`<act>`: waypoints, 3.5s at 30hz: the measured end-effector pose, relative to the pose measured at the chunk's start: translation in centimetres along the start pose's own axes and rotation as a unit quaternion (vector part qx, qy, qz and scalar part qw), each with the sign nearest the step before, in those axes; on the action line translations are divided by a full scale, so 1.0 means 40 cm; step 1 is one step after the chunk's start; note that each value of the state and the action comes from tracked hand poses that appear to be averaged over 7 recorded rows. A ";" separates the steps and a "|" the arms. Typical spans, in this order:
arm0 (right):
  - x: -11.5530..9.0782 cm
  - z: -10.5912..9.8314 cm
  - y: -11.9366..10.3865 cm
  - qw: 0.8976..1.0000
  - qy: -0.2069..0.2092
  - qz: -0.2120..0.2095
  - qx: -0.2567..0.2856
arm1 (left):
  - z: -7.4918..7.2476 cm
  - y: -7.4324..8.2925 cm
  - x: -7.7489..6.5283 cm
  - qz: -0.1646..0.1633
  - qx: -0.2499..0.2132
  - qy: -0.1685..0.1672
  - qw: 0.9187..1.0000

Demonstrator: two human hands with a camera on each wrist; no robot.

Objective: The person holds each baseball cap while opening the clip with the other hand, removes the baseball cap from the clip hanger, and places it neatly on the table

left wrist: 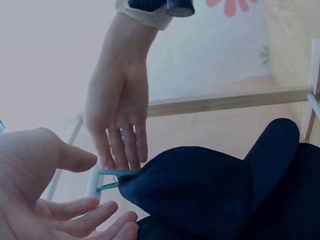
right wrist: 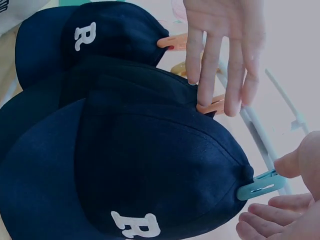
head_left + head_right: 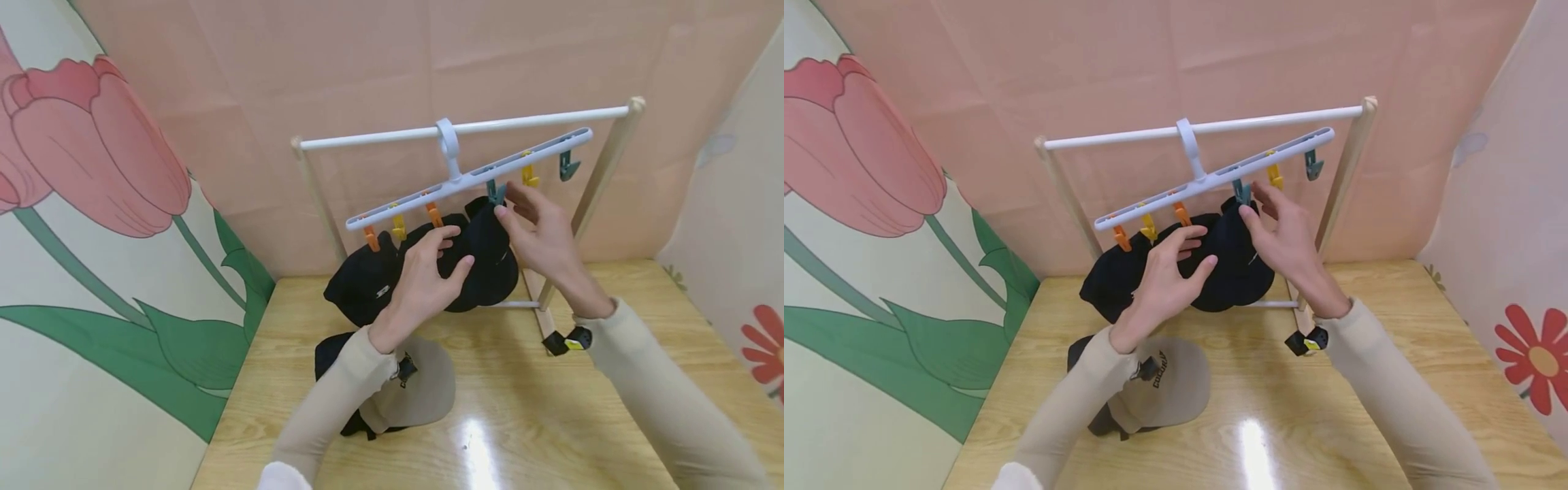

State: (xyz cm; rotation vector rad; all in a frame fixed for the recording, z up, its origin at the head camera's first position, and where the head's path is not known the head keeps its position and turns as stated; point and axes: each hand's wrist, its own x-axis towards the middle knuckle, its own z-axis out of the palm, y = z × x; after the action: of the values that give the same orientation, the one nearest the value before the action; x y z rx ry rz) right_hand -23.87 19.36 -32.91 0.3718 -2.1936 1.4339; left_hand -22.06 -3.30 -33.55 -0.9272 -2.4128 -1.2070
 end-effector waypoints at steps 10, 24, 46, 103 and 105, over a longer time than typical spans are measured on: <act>0.030 0.015 0.014 1.000 -0.007 -0.008 0.021 | 0.023 -0.001 0.032 -0.004 0.021 0.001 1.000; 0.045 0.023 0.014 0.999 -0.014 0.009 0.029 | 0.057 -0.003 0.077 -0.014 0.010 -0.001 1.000; 0.076 0.035 0.051 0.972 0.006 -0.036 0.232 | 0.085 -0.049 0.119 -0.015 0.007 0.039 0.999; 0.109 0.063 0.035 0.920 0.088 0.091 0.371 | 0.066 -0.066 0.122 -0.022 0.008 0.082 0.996; 0.111 0.063 0.036 0.919 0.086 0.087 0.375 | 0.067 -0.066 0.121 -0.026 0.008 0.080 0.996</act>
State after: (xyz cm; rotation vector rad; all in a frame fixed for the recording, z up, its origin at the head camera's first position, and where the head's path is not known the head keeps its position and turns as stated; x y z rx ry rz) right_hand -28.91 17.81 -32.49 0.2842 -1.4892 2.2871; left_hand -27.36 -0.34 -34.31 -0.7385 -2.3293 -1.2287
